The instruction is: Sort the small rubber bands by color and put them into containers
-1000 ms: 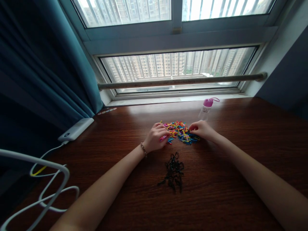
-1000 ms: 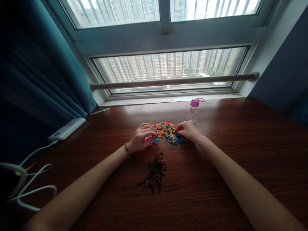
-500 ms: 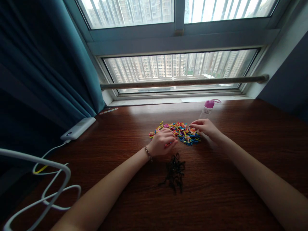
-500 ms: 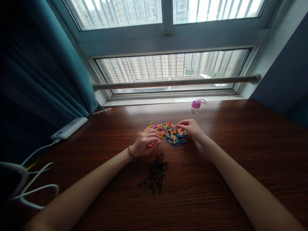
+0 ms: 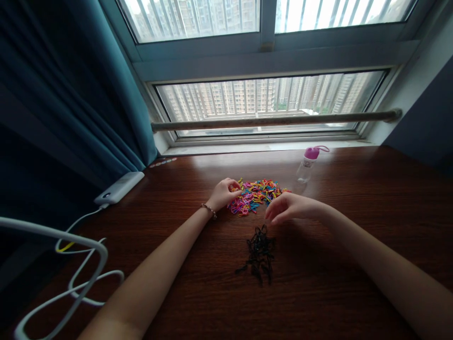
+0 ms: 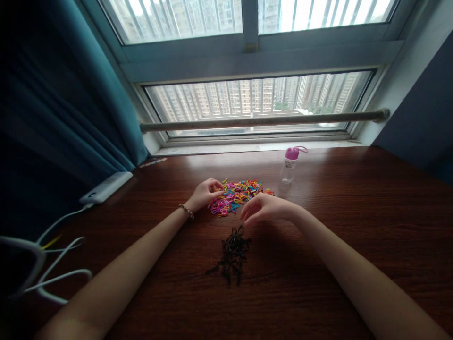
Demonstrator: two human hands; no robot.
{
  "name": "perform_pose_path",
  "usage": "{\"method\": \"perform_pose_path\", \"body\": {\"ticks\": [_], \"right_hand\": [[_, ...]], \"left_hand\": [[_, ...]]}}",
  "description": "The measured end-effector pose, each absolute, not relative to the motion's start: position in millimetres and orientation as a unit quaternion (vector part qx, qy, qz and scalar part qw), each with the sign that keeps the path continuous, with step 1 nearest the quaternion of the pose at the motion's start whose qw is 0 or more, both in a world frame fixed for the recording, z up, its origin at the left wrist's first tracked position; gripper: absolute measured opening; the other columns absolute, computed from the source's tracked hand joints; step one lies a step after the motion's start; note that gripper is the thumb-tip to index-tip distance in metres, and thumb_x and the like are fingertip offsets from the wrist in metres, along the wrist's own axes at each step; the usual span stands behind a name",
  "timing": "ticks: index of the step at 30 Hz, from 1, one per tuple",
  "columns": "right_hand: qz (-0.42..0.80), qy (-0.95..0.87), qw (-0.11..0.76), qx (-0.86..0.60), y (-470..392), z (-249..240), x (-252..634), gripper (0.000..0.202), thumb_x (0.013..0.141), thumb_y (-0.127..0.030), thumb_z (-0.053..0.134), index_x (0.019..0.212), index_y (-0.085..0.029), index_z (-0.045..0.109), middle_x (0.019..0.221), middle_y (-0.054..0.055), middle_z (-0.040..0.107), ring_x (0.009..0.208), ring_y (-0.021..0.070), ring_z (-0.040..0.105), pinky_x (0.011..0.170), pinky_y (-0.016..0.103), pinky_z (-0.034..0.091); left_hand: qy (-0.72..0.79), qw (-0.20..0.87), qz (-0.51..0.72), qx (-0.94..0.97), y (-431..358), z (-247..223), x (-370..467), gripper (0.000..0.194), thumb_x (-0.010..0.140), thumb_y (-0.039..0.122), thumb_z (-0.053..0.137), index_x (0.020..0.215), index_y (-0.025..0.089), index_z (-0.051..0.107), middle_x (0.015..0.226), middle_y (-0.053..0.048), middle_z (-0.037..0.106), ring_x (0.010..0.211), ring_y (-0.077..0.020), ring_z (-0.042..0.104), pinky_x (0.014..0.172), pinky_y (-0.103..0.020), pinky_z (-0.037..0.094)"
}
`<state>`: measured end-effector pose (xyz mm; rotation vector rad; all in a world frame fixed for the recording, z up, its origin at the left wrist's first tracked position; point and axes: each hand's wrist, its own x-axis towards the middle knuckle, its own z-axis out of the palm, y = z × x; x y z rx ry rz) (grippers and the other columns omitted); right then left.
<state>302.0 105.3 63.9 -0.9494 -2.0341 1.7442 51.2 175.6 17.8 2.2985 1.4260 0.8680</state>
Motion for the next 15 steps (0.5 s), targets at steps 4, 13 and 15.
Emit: {"method": "perform_pose_path", "body": {"ticks": [4, 13, 15], "right_hand": [[0.518, -0.676, 0.275, -0.446, 115, 60, 309, 0.026, 0.063, -0.034, 0.066, 0.079, -0.014, 0.068, 0.066, 0.003, 0.067, 0.053, 0.0097, 0.055, 0.049, 0.020, 0.042], [0.366, -0.589, 0.429, -0.579, 131, 51, 328, 0.021, 0.062, -0.030, 0.062, 0.069, -0.010, 0.066, 0.059, 0.006, 0.065, 0.049, 0.0103, 0.053, 0.043, 0.020, 0.038], [0.358, -0.597, 0.421, -0.582, 133, 47, 329, 0.022, 0.063, -0.031, 0.061, 0.069, -0.010, 0.067, 0.061, 0.006, 0.066, 0.051, 0.0117, 0.055, 0.045, 0.021, 0.040]], "left_hand": [[0.494, 0.123, 0.271, 0.817, 174, 17, 53, 0.012, 0.066, 0.030, 0.062, 0.070, 0.018, 0.065, 0.074, -0.002, 0.059, 0.070, -0.0157, 0.055, 0.063, -0.026, 0.043], [0.515, 0.196, 0.349, 0.758, 181, 11, 49, 0.018, 0.072, 0.030, 0.056, 0.075, 0.015, 0.065, 0.070, -0.003, 0.063, 0.060, -0.0127, 0.054, 0.057, -0.024, 0.043], [0.515, 0.212, 0.370, 0.744, 181, 11, 49, 0.019, 0.072, 0.031, 0.056, 0.076, 0.014, 0.065, 0.067, -0.003, 0.062, 0.058, -0.0120, 0.053, 0.055, -0.023, 0.042]]}}
